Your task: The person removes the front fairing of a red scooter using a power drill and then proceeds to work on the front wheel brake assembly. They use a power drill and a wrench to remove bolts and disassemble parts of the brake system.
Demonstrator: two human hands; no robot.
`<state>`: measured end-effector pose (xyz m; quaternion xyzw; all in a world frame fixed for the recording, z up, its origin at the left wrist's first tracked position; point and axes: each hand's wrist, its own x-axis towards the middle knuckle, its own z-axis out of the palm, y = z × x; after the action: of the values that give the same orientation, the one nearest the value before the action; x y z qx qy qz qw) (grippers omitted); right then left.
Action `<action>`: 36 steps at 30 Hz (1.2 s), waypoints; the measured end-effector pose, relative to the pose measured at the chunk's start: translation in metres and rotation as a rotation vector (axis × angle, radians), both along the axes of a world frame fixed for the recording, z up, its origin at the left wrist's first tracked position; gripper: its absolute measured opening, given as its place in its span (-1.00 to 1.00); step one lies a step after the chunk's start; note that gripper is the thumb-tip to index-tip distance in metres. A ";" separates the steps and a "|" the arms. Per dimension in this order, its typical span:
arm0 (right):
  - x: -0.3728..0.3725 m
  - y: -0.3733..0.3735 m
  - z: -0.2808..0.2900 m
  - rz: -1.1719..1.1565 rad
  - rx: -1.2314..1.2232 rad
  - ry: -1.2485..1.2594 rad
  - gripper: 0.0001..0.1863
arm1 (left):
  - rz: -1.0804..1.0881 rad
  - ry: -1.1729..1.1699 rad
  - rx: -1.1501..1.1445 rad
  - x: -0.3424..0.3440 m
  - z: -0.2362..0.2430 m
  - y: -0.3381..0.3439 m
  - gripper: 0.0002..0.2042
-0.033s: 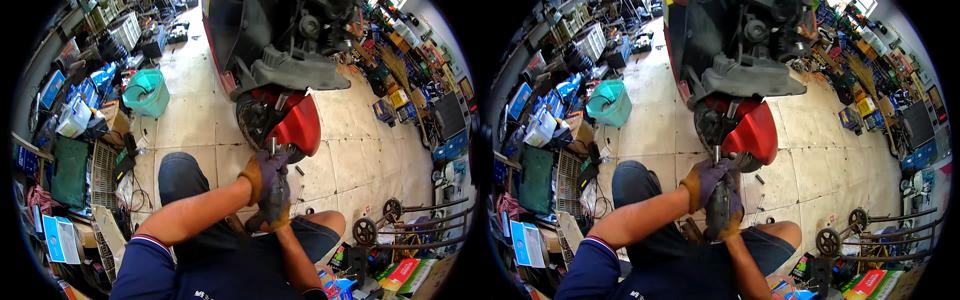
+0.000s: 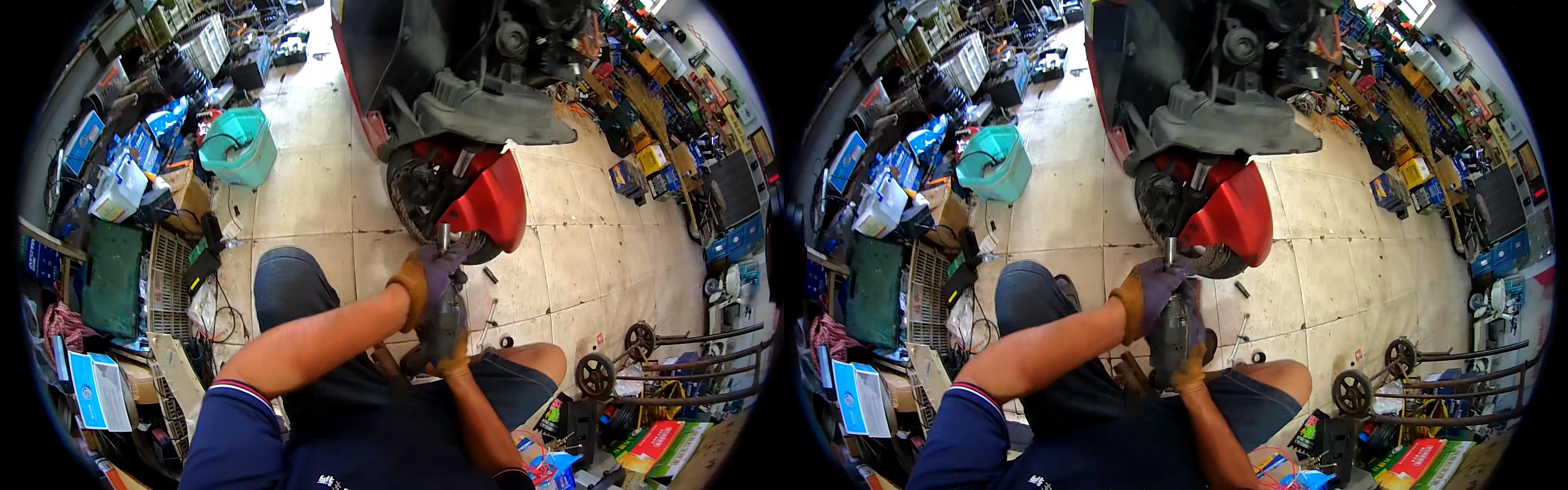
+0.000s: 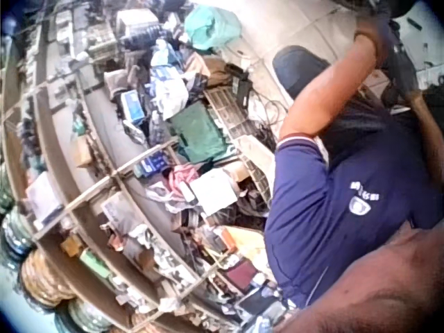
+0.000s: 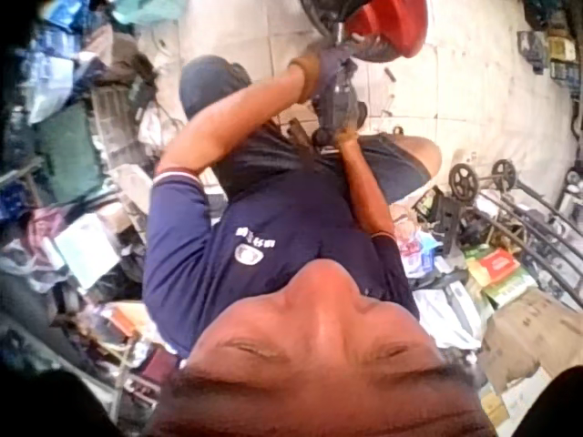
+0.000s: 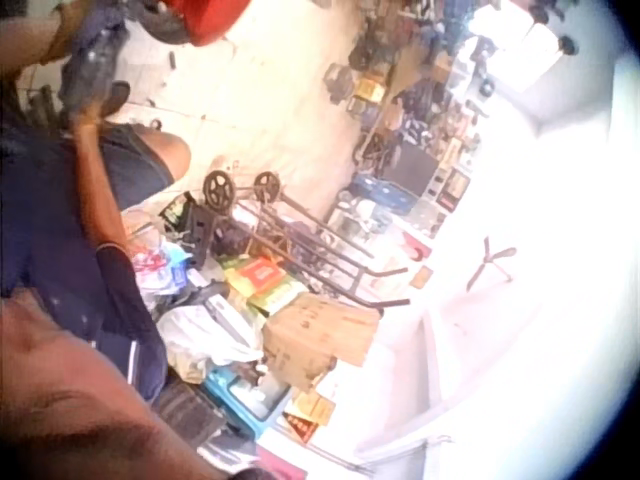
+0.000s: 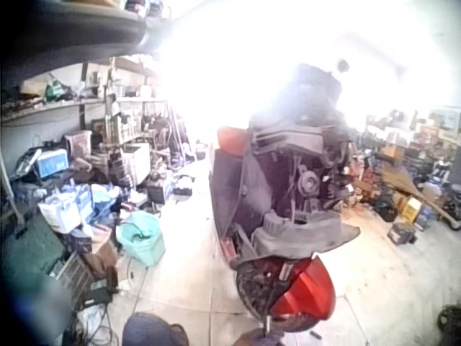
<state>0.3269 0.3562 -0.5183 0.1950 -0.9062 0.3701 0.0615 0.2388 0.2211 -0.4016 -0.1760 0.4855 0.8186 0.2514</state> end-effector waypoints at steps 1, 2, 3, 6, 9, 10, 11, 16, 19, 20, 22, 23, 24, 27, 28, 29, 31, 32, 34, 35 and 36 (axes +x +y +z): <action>0.006 -0.004 -0.013 0.006 0.035 0.014 -0.39 | -0.023 -0.049 -0.020 -0.005 -0.011 -0.006 -0.79; 0.009 -0.018 -0.013 0.003 0.081 0.061 -0.43 | -0.091 -0.136 -0.051 -0.011 -0.022 -0.019 -0.81; 0.012 -0.030 -0.013 -0.001 0.134 0.108 -0.46 | -0.333 0.046 -0.263 -0.020 -0.052 -0.033 -0.81; 0.008 -0.069 0.001 -0.130 0.050 0.006 -0.58 | -0.726 0.299 -0.671 -0.044 -0.095 -0.062 -0.80; -0.001 -0.088 -0.006 -0.388 -0.280 -0.371 -0.62 | -0.518 -0.078 -0.612 -0.065 -0.084 -0.065 -0.74; -0.005 -0.088 -0.014 -0.399 -0.278 -0.341 -0.65 | -0.571 0.107 -0.682 -0.068 -0.095 -0.070 -0.69; -0.011 -0.083 -0.026 -0.401 -0.280 -0.309 -0.68 | -0.602 0.292 -0.768 -0.069 -0.104 -0.075 -0.65; -0.041 -0.066 -0.061 -0.422 -0.130 -0.038 -0.76 | -0.216 0.037 -0.433 -0.085 -0.087 -0.063 -0.63; -0.049 -0.070 -0.070 -0.379 -0.266 -0.175 -0.71 | -0.316 -0.027 -0.483 -0.104 -0.099 -0.070 -0.65; -0.047 -0.068 -0.081 -0.394 -0.467 -0.369 -0.69 | -0.344 -0.120 -0.437 -0.112 -0.111 -0.070 -0.66; -0.042 -0.060 -0.109 -0.423 -0.875 -0.748 -0.65 | -0.366 -0.212 -0.361 -0.119 -0.141 -0.065 -0.69; -0.040 -0.057 -0.121 -0.434 -1.082 -0.933 -0.62 | -0.357 -0.212 -0.330 -0.122 -0.160 -0.064 -0.70; -0.044 -0.060 -0.123 -0.417 -1.078 -1.016 -0.61 | -0.341 -0.212 -0.305 -0.125 -0.182 -0.066 -0.71; -0.058 -0.074 -0.111 -0.331 -0.696 -1.018 -0.60 | -0.374 -0.273 -0.220 -0.135 -0.221 -0.068 -0.74; -0.057 -0.071 -0.110 -0.306 -0.548 -0.944 -0.60 | -0.382 -0.393 -0.176 -0.141 -0.186 -0.071 -0.75; -0.057 -0.070 -0.119 -0.224 -0.469 -0.842 -0.59 | -0.677 0.020 -0.472 -0.146 -0.193 -0.069 -0.75; -0.067 -0.075 -0.124 -0.076 -0.172 -0.644 -0.61 | -1.005 0.537 -0.824 -0.152 -0.220 -0.063 -0.73; -0.076 -0.084 -0.113 -0.022 0.046 -0.535 -0.63 | -1.064 0.627 -0.885 -0.154 -0.230 -0.059 -0.71; -0.090 -0.094 -0.099 -0.046 0.247 -0.570 -0.64 | -0.974 0.463 -0.795 -0.157 -0.229 -0.056 -0.69; -0.094 -0.100 -0.096 -0.114 0.229 -0.721 -0.63 | -0.901 0.305 -0.694 -0.159 -0.229 -0.057 -0.68; -0.094 -0.104 -0.098 -0.199 -0.017 -0.861 -0.62 | -0.814 0.152 -0.600 -0.162 -0.229 -0.059 -0.67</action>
<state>0.2325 0.2518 -0.6164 -0.0657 -0.8604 0.4175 -0.2849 0.0772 0.1622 -0.6311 0.0231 0.7453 0.4895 0.4522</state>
